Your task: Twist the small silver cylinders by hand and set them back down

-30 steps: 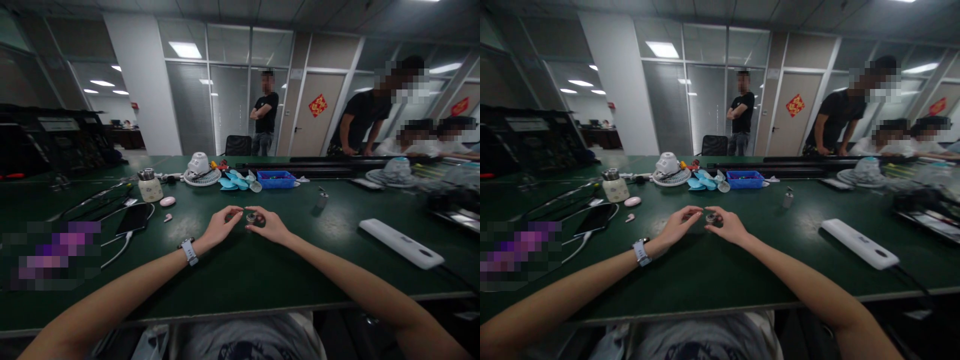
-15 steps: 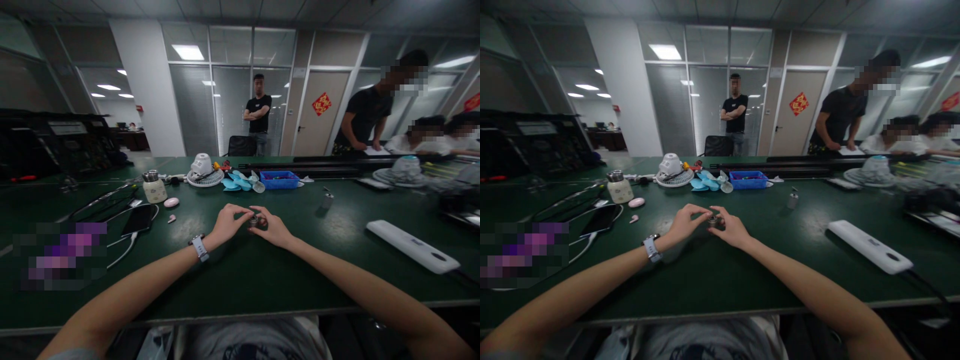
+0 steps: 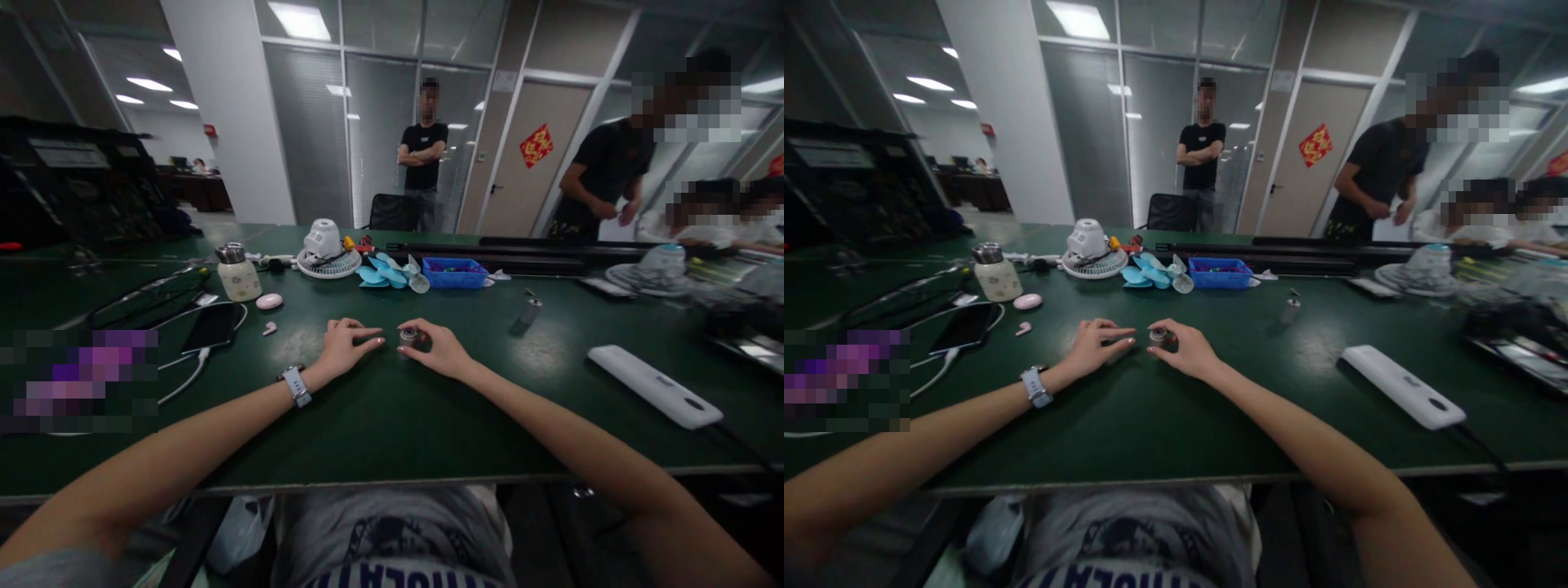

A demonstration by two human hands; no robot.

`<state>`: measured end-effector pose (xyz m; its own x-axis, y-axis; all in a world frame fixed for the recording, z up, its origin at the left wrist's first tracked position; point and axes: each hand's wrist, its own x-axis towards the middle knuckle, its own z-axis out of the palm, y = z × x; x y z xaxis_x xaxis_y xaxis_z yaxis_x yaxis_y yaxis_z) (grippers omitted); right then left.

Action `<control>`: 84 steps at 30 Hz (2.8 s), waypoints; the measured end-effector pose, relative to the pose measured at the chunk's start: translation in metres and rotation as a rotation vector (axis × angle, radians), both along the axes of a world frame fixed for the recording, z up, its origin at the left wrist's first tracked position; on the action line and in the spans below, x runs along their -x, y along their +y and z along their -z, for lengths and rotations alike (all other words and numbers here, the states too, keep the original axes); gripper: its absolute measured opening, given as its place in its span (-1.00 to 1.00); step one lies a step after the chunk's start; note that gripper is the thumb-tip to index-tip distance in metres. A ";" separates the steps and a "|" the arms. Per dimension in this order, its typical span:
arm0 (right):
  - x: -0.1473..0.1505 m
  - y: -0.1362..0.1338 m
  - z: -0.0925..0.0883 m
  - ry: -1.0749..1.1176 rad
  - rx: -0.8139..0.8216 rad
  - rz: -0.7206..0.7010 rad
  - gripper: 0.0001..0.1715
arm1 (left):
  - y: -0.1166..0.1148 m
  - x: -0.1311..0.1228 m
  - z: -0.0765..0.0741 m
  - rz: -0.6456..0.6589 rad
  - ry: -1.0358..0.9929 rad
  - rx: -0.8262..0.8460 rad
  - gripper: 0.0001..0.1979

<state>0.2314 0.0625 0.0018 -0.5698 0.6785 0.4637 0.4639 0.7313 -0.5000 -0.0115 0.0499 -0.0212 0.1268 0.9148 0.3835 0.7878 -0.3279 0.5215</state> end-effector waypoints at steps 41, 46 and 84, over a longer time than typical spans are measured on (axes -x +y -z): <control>0.027 -0.006 0.013 -0.415 -0.255 -0.190 -0.51 | 0.005 -0.002 0.001 -0.145 -0.329 -0.025 -0.72; 0.009 0.002 0.007 -0.317 -0.250 -0.148 -0.72 | 0.003 -0.001 0.000 -0.153 -0.312 -0.016 -0.72; -0.262 0.075 -0.037 -0.360 0.032 1.308 -0.69 | 0.000 -0.002 -0.005 -0.154 -0.313 0.020 -0.77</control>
<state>0.4937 0.1374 0.0389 0.4092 0.8195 0.4012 0.9118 -0.3509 -0.2133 -0.0094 0.0496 -0.0161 -0.1342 0.9216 0.3641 0.6278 -0.2052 0.7508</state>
